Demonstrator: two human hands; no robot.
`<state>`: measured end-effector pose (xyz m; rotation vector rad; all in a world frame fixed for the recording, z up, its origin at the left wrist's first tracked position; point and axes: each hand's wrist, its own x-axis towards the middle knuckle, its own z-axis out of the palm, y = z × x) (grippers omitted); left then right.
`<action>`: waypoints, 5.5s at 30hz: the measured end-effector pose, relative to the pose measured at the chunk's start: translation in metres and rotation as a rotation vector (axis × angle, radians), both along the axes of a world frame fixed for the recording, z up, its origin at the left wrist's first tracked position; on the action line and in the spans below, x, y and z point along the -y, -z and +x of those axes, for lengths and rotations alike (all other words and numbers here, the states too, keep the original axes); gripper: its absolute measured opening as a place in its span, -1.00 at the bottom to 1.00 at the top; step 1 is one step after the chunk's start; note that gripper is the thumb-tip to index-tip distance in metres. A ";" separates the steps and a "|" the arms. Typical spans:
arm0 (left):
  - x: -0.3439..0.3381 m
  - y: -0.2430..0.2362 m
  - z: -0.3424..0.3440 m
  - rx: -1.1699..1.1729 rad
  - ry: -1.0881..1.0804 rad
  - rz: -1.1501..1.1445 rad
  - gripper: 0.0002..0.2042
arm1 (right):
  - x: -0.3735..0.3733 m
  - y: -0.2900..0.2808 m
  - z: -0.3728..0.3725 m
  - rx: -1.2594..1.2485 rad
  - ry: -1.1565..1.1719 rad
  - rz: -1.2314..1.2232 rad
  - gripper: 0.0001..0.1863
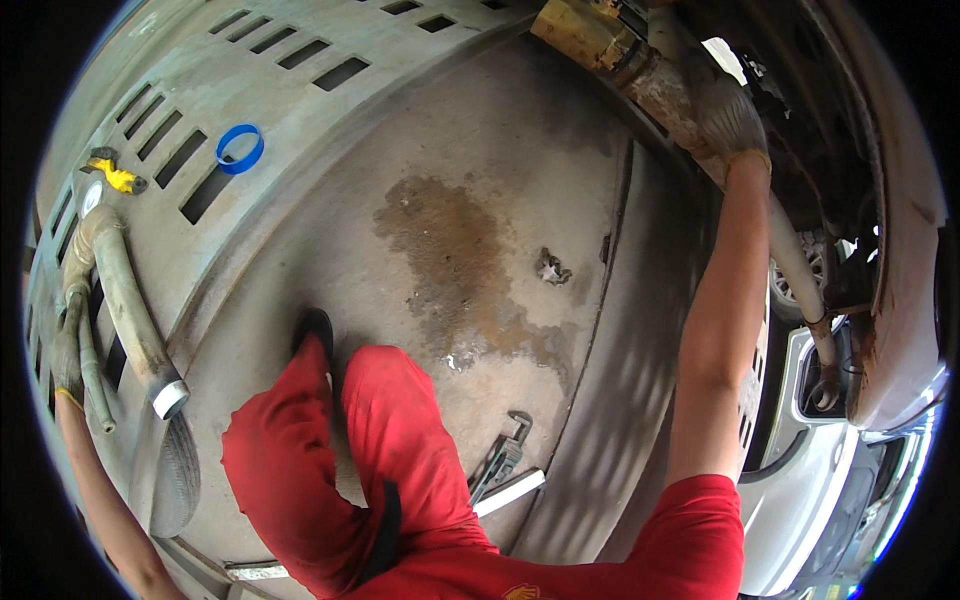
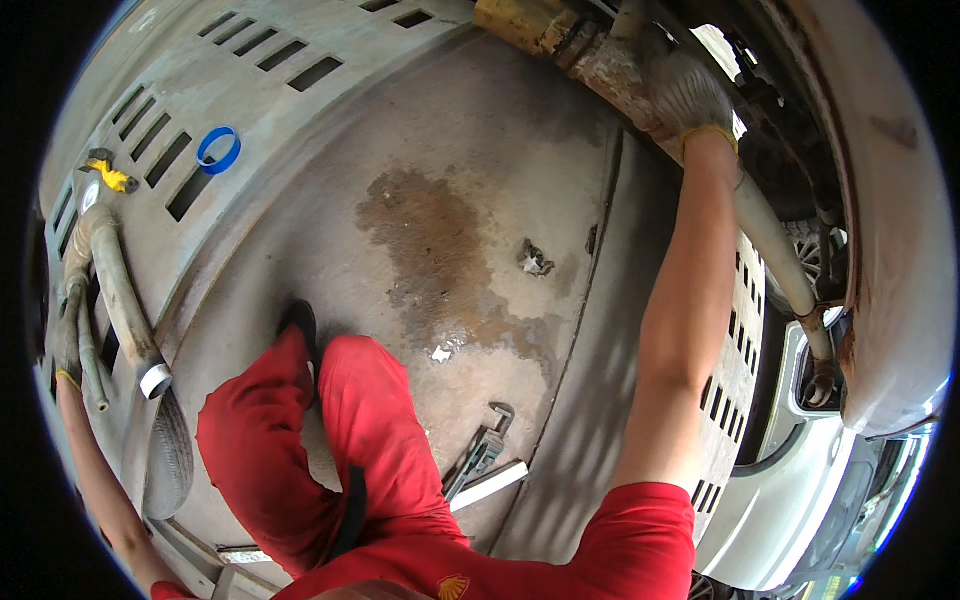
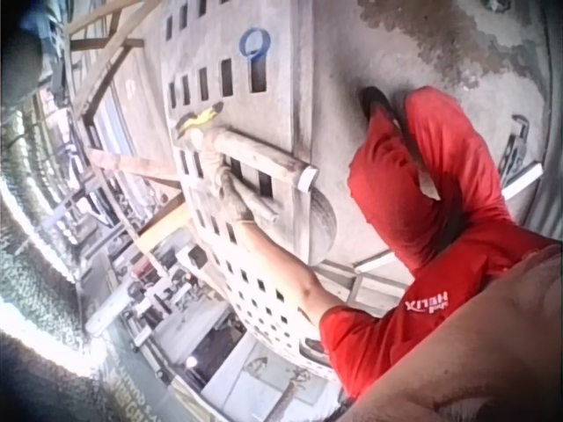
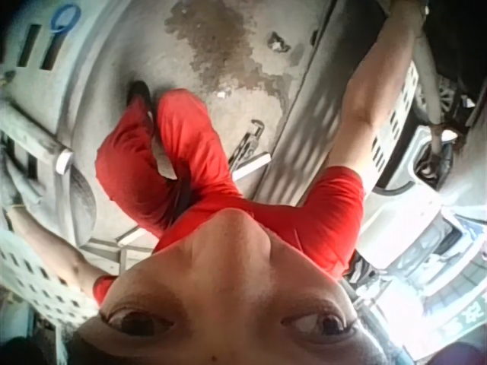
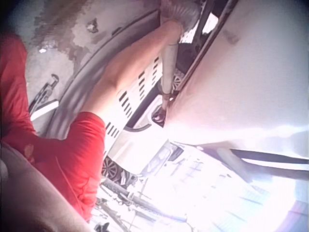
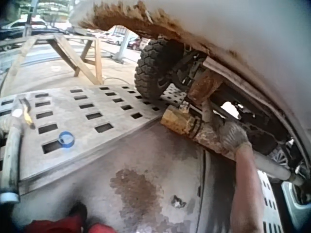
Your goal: The person wraps white tape around a metal pipe section to create a seal. They then put on gloves and use a wrench to tighten a clamp on the vehicle's exhaust system. Finally, they insert the taped pipe section into the exhaust pipe and secure it.
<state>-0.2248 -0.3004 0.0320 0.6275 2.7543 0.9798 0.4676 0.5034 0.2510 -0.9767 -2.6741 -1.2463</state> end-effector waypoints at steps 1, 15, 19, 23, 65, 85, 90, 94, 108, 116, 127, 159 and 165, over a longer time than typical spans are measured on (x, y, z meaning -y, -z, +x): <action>0.000 -0.004 0.004 0.021 -0.031 0.048 -0.34 | 0.008 -0.004 -0.003 -0.014 -0.008 -0.019 -0.43; -0.543 -0.157 0.510 0.435 0.569 0.847 -0.56 | 0.025 -0.025 0.008 0.189 -0.244 0.222 -0.44; -0.691 -0.206 0.625 0.487 0.575 0.856 -0.58 | 0.020 -0.024 0.010 0.244 -0.313 0.307 -0.44; -0.730 -0.223 0.660 0.590 0.541 0.824 -0.60 | 0.022 -0.028 0.015 0.327 -0.340 0.369 -0.44; -0.245 -0.023 0.326 0.571 0.080 0.603 -0.65 | 0.025 -0.002 0.002 0.098 -0.018 0.047 -0.42; -0.095 -0.021 0.187 0.402 -0.088 0.539 -0.65 | 0.054 -0.021 -0.012 -0.124 0.075 -0.146 -0.41; -0.056 -0.018 0.124 0.333 -0.109 0.507 -0.65 | 0.062 -0.020 0.031 -0.092 -0.017 0.068 -0.40; -0.032 0.006 0.074 0.320 -0.108 0.502 -0.66 | 0.044 -0.016 0.123 -0.161 0.185 0.027 -0.45; 0.000 0.022 0.044 0.410 -0.106 0.500 -0.66 | 0.045 -0.006 0.137 -0.307 0.225 -0.022 -0.12; -0.010 0.017 0.050 0.488 -0.095 0.495 -0.66 | 0.058 0.004 0.085 -0.184 0.309 0.092 -0.34; -0.102 0.031 0.085 0.522 -0.152 0.451 -0.65 | 0.073 -0.019 0.092 -0.190 0.205 0.158 -0.27; -0.098 0.008 0.091 0.519 -0.180 0.467 -0.64 | 0.085 -0.008 0.046 -0.136 0.752 -0.008 -0.13; -0.105 0.002 0.093 0.501 -0.181 0.469 -0.64 | 0.106 -0.015 0.030 -0.231 0.612 -0.001 0.10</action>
